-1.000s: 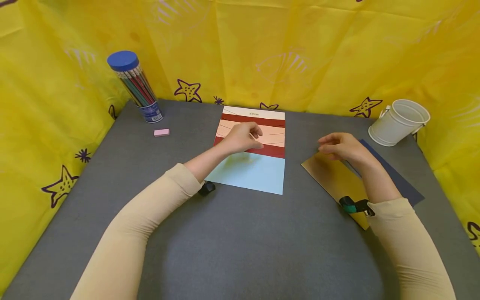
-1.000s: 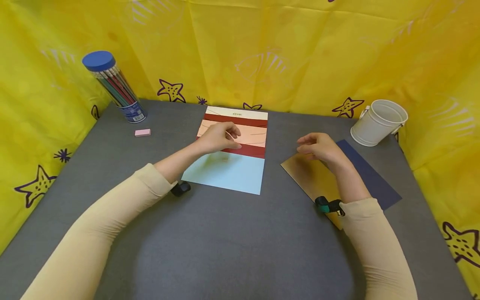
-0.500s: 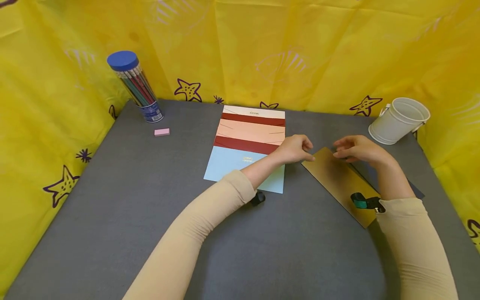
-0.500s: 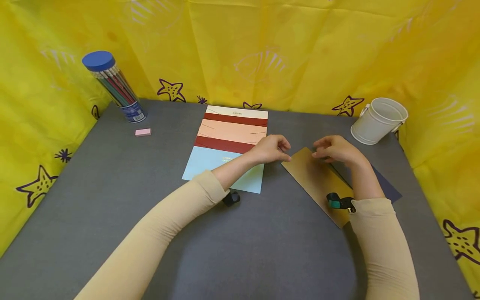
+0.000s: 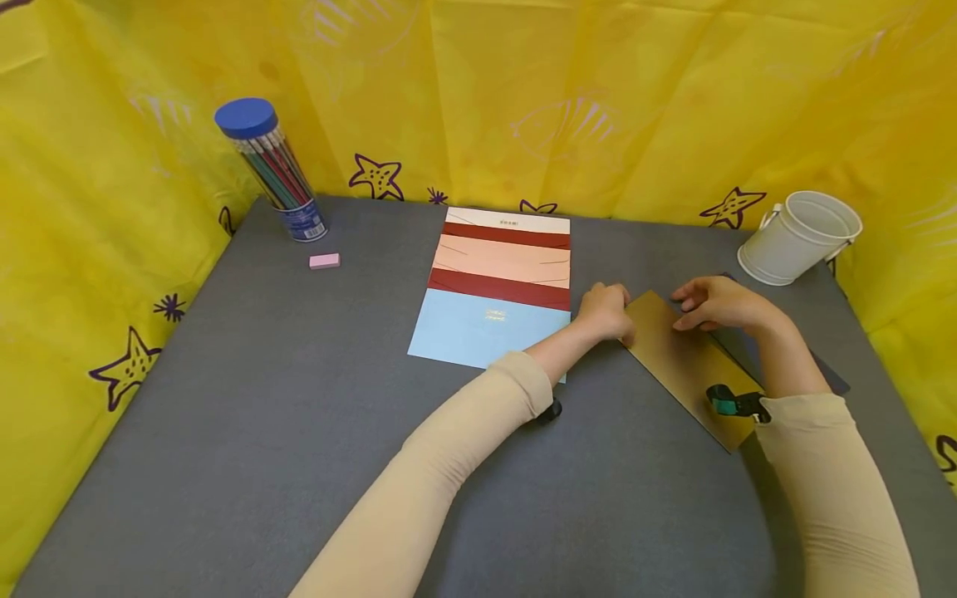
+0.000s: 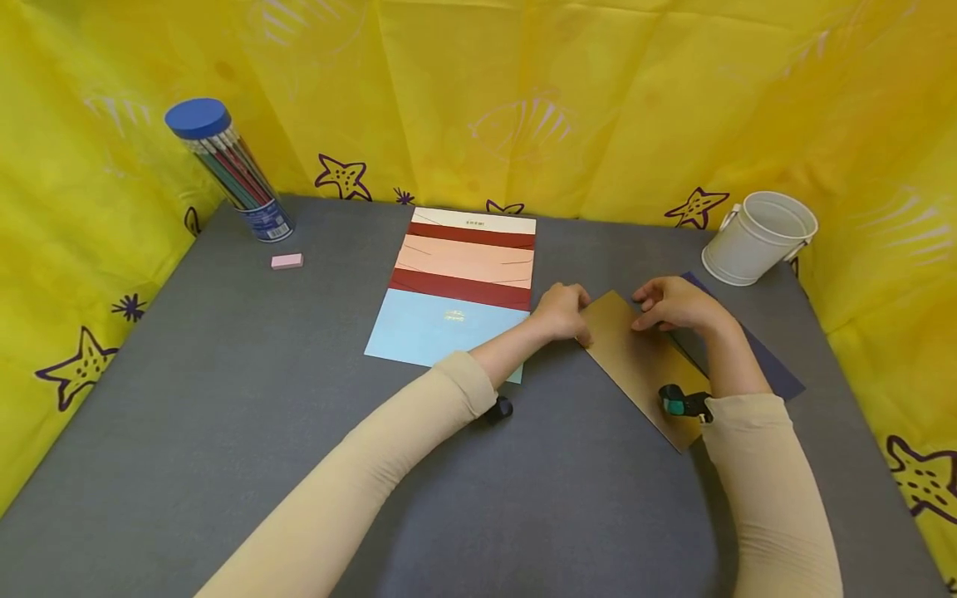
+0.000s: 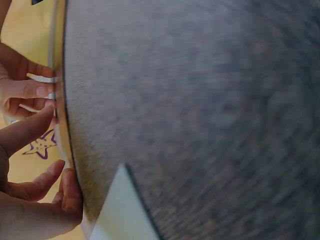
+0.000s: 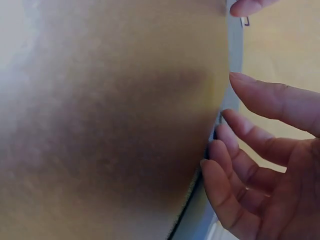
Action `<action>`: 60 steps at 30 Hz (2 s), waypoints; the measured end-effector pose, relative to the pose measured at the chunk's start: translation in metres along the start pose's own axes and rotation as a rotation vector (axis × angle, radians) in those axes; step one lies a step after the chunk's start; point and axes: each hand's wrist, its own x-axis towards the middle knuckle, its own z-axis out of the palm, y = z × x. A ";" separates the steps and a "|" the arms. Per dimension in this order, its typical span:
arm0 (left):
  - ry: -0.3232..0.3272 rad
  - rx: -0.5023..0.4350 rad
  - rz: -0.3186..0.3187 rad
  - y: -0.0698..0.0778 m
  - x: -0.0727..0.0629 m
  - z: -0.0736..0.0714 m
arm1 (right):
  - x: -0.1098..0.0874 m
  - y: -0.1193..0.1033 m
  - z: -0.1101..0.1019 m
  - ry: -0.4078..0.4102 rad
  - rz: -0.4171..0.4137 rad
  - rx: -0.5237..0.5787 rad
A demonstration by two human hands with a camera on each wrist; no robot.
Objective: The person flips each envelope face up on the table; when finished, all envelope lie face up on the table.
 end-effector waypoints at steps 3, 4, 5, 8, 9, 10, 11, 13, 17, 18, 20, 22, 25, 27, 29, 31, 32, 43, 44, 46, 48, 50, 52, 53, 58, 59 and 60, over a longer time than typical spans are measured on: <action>0.012 0.060 -0.026 0.003 -0.001 0.004 | 0.001 -0.001 0.002 0.013 0.006 -0.025; 0.016 0.075 -0.029 0.004 -0.001 0.005 | 0.001 -0.002 0.003 0.019 0.006 -0.033; 0.019 0.086 -0.032 0.004 -0.001 0.005 | 0.002 -0.002 0.004 0.025 0.007 -0.043; 0.024 0.103 -0.037 0.005 -0.002 0.007 | 0.002 -0.004 0.007 0.046 -0.002 -0.069; 0.027 0.106 -0.040 0.005 -0.001 0.007 | 0.002 -0.005 0.007 0.057 -0.007 -0.077; 0.029 0.109 -0.040 0.005 -0.002 0.007 | 0.002 -0.005 0.007 0.068 -0.010 -0.083; 0.031 0.112 -0.039 0.005 -0.002 0.007 | 0.002 -0.005 0.007 0.078 -0.015 -0.087; 0.035 0.114 -0.038 0.004 -0.001 0.007 | 0.002 -0.006 0.006 0.097 -0.022 -0.091; 0.040 0.111 -0.034 0.003 -0.001 0.007 | 0.001 -0.008 0.003 0.114 -0.032 -0.079; 0.040 0.110 -0.033 0.003 -0.001 0.006 | 0.000 -0.008 0.003 0.114 -0.034 -0.074; 0.043 0.109 -0.024 0.003 -0.001 0.005 | -0.001 -0.008 0.003 0.116 -0.043 -0.066; 0.058 0.118 0.009 0.001 0.000 0.004 | -0.002 -0.009 0.003 0.119 -0.053 -0.055; 0.083 0.095 0.045 -0.002 0.002 0.000 | -0.003 -0.009 0.003 0.121 -0.065 -0.039; 0.105 0.055 0.055 -0.003 0.003 -0.003 | -0.003 -0.010 0.003 0.122 -0.075 -0.025; 0.122 0.003 0.040 -0.003 0.003 -0.007 | -0.004 -0.012 0.004 0.125 -0.089 -0.014; 0.147 -0.033 0.032 -0.003 0.004 -0.011 | -0.005 -0.016 0.005 0.132 -0.107 0.004; 0.156 -0.050 0.032 -0.003 0.004 -0.013 | -0.006 -0.018 0.005 0.138 -0.118 0.015; 0.135 -0.366 0.063 -0.025 0.001 -0.051 | -0.011 -0.038 0.007 0.236 -0.114 0.096; 0.134 -0.390 0.055 -0.028 0.000 -0.055 | -0.012 -0.040 0.007 0.242 -0.112 0.095; 0.129 -0.437 0.034 -0.033 0.000 -0.062 | -0.013 -0.042 0.006 0.251 -0.110 0.090; 0.122 -0.482 0.015 -0.039 -0.001 -0.069 | -0.014 -0.043 0.005 0.262 -0.108 0.083; 0.118 -0.514 -0.004 -0.045 -0.002 -0.077 | -0.017 -0.043 0.003 0.277 -0.103 0.070; 0.118 -0.546 -0.025 -0.051 -0.004 -0.083 | -0.020 -0.043 0.001 0.291 -0.093 0.054; 0.128 -0.558 -0.036 -0.055 -0.005 -0.086 | -0.021 -0.043 0.000 0.295 -0.086 0.050; 0.167 -0.660 -0.086 -0.080 -0.009 -0.099 | -0.024 -0.039 0.000 0.274 -0.063 0.069; 0.171 -0.684 -0.096 -0.086 -0.010 -0.102 | -0.024 -0.038 0.000 0.263 -0.067 0.088; 0.173 -0.709 -0.109 -0.092 -0.011 -0.105 | -0.023 -0.038 0.000 0.256 -0.074 0.121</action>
